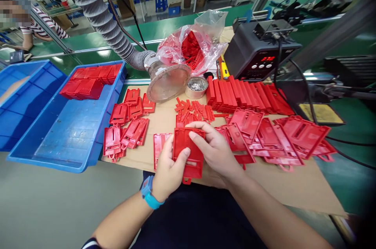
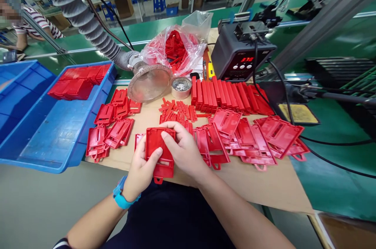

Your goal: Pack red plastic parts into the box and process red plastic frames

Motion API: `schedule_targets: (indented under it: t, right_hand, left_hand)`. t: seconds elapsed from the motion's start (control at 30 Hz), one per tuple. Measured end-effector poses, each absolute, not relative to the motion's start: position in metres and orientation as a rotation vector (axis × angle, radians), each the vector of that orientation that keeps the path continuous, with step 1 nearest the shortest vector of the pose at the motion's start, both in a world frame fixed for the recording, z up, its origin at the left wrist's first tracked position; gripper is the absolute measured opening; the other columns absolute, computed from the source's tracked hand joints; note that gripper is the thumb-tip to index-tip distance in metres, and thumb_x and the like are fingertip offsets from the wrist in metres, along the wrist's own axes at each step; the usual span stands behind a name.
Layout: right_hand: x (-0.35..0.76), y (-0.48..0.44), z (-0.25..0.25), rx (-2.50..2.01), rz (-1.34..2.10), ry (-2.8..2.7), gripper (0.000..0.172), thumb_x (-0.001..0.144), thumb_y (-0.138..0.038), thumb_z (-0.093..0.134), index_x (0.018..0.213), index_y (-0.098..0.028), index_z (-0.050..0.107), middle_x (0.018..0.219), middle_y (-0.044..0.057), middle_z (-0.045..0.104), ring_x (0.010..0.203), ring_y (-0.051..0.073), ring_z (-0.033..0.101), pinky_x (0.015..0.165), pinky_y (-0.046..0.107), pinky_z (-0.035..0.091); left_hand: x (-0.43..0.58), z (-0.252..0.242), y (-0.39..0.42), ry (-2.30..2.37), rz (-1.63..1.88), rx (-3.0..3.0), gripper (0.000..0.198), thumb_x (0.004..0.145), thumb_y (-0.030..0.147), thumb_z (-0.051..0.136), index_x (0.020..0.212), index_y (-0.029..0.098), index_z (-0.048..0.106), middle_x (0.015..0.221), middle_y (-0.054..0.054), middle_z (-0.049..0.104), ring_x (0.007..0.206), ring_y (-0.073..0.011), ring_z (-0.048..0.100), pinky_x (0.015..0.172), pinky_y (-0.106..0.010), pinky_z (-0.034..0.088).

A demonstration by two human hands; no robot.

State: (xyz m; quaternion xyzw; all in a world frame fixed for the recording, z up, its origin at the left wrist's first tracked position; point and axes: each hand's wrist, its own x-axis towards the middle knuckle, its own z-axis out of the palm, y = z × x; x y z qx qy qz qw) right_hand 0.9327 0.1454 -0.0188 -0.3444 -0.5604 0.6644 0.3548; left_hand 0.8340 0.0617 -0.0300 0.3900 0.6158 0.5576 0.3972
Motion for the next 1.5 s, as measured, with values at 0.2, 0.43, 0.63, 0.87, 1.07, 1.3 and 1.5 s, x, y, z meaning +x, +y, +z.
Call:
schedule_targets:
  t: [0.2,0.43,0.63,0.87,1.07,1.3,1.5]
  right_hand:
    - [0.927,0.15,-0.026,-1.061,1.697,-1.298,0.015,0.075,-0.028,0.057,0.087,-0.02,0.054,0.078,-0.001,0.06,0.064,0.013,0.056,0.057,0.025,0.048]
    - [0.926,0.151,-0.017,-1.104,1.598,-1.382,0.017,0.073,-0.03,0.057,0.086,-0.019,0.056,0.077,0.001,0.062,0.064,0.014,0.058,0.056,0.025,0.048]
    - [0.927,0.145,-0.015,-1.123,1.423,-1.525,0.015,0.076,-0.028,0.053,0.088,-0.019,0.056,0.083,0.003,0.063,0.07,0.016,0.06,0.061,0.028,0.05]
    - [0.934,0.16,-0.009,-1.025,1.073,-2.044,0.025,0.081,-0.035,0.052,0.098,-0.02,0.062,0.084,0.004,0.057,0.07,0.016,0.057,0.066,0.031,0.047]
    - [0.901,0.18,-0.005,-1.024,1.322,-2.117,0.018,0.076,-0.03,0.053,0.076,-0.017,0.066,0.071,0.003,0.061,0.055,0.014,0.057,0.053,0.027,0.046]
    - [0.872,0.176,-0.028,-1.05,1.427,-2.29,0.019,0.073,-0.019,0.051,0.061,-0.019,0.066,0.046,-0.002,0.056,0.042,0.013,0.051,0.043,0.024,0.039]
    - [0.892,0.188,-0.015,-1.111,1.122,-2.298,0.027,0.072,-0.032,0.062,0.091,-0.016,0.07,0.088,0.008,0.063,0.064,0.016,0.057,0.064,0.029,0.046]
  left_hand:
    - [0.829,-0.034,0.062,1.167,1.372,0.631,0.053,0.086,0.028,0.045,0.136,0.03,0.027,0.131,-0.004,0.048,0.116,-0.026,0.052,0.098,-0.043,0.043]
    - [0.829,-0.026,0.063,1.14,1.366,0.65,0.056,0.082,0.022,0.054,0.133,0.024,0.03,0.129,-0.007,0.05,0.114,-0.0245,0.053,0.094,-0.04,0.047]
    - [0.831,-0.028,0.062,1.288,1.379,0.738,0.049,0.081,0.02,0.056,0.126,0.02,0.036,0.13,-0.009,0.05,0.116,-0.0239,0.051,0.097,-0.038,0.045]
    - [0.827,-0.025,0.061,1.292,1.459,0.623,0.056,0.081,0.022,0.057,0.131,0.021,0.032,0.13,-0.01,0.05,0.108,-0.0242,0.057,0.086,-0.037,0.052]
    - [0.789,-0.029,0.036,1.754,1.416,0.809,0.044,0.088,0.037,0.044,0.128,0.019,0.043,0.126,-0.01,0.051,0.117,-0.0225,0.048,0.104,-0.04,0.035]
    - [0.786,-0.055,0.018,1.795,1.408,0.802,0.049,0.092,0.041,0.032,0.136,0.02,0.035,0.146,-0.005,0.03,0.136,-0.0171,0.022,0.113,-0.034,0.015]
    - [0.796,-0.064,0.022,1.69,1.446,0.739,0.057,0.091,0.043,0.033,0.142,0.019,0.021,0.15,-0.004,0.019,0.138,-0.0155,0.016,0.113,-0.03,0.013]
